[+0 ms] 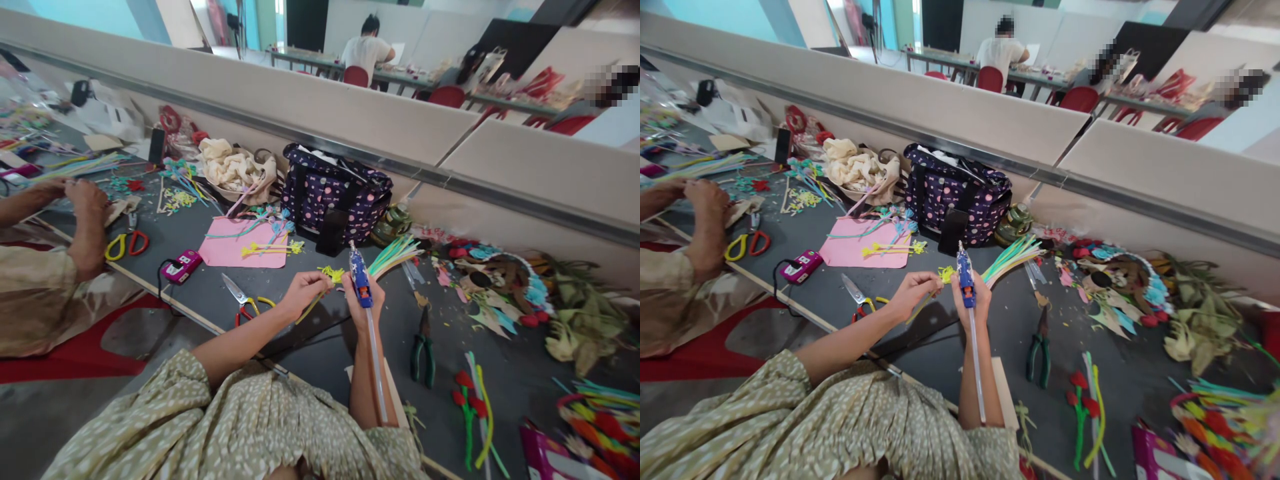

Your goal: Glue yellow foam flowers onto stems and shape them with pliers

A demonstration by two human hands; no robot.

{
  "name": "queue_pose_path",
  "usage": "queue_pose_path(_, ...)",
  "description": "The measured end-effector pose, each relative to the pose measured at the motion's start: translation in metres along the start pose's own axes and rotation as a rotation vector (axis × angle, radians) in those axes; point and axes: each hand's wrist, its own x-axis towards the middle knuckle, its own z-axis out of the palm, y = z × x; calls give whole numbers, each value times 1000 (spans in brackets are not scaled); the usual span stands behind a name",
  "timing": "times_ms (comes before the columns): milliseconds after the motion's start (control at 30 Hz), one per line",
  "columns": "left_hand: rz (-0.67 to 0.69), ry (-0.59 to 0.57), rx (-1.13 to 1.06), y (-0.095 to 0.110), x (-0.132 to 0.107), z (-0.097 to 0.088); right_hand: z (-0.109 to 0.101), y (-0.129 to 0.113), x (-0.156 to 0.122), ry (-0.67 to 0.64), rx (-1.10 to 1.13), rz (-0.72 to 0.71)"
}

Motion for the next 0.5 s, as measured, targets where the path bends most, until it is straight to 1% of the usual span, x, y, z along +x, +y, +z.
queue_pose_path(133,0,-14,16,-5,2,-4,-1,-1,0,12,80,42)
queue_pose_path(200,16,-1,20,-7,3,-6,-2,-3,0,68,134,59)
queue_pose_path(367,124,52,48,-9,7,-12,-4,-4,0,207,216,146)
queue_pose_path(433,158,78,75,-8,8,-13,-4,-2,0,224,229,162)
queue_pose_path(500,194,92,98,-6,9,-15,-3,0,-1,191,205,152)
